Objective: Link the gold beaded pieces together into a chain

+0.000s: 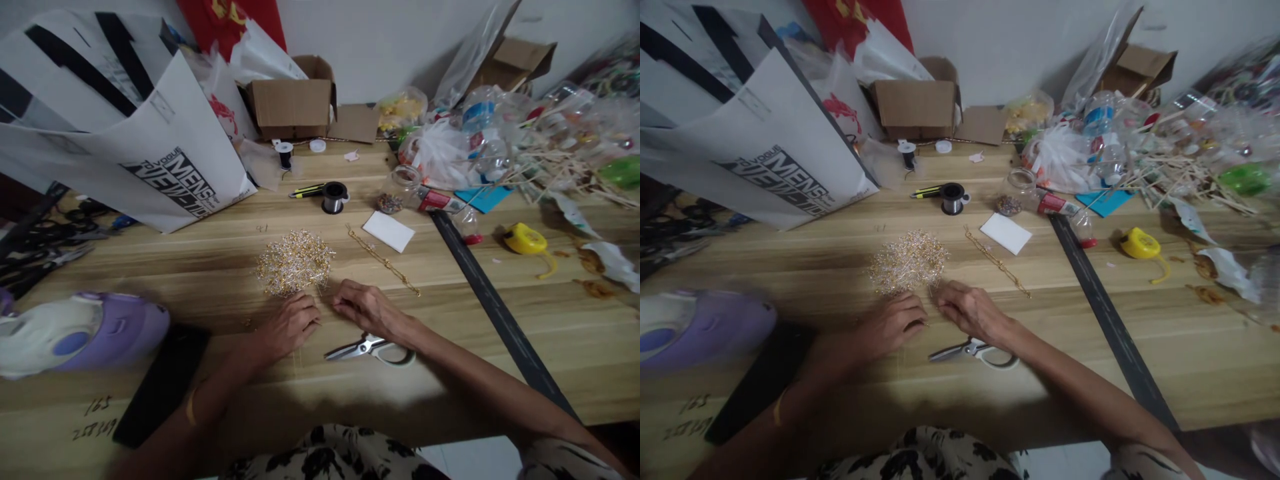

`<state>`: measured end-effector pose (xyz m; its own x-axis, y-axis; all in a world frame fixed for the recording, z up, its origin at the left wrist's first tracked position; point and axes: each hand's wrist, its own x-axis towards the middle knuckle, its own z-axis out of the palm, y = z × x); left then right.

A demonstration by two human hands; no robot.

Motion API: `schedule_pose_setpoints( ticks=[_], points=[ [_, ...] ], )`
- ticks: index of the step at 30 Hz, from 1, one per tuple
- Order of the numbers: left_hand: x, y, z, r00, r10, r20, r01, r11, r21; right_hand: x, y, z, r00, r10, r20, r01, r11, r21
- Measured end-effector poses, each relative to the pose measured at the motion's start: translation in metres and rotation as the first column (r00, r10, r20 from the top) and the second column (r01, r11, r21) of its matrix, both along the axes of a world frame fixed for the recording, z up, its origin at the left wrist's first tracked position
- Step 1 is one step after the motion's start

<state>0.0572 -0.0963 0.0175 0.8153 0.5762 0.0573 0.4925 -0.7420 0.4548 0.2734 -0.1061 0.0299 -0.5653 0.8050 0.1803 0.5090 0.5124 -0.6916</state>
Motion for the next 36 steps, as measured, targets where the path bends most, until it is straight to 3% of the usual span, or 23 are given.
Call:
schedule_pose_setpoints(
  ticks=[5,22,31,36],
  points=[
    [0.000,-0.001,-0.002,0.996,-0.029,-0.083,0.032,0.999,0.036,-0.002,-0.003,-0.006,0.999,-0.025,-0.040,0.024,0.999,-0.021],
    [0.008,-0.001,0.002,0.992,0.002,-0.126,-0.001,1.000,0.006,-0.003,-0.004,-0.013,0.996,-0.047,-0.074,0.043,0.998,-0.051],
    [0.008,-0.002,-0.005,0.998,0.011,-0.061,-0.011,1.000,-0.005,-0.005,-0.005,-0.011,0.994,-0.055,-0.095,0.051,0.998,-0.043],
    [0.010,0.002,-0.003,0.987,0.144,0.074,-0.134,0.982,-0.135,-0.005,-0.005,-0.012,0.988,-0.117,-0.104,0.102,0.985,-0.139]
  ],
)
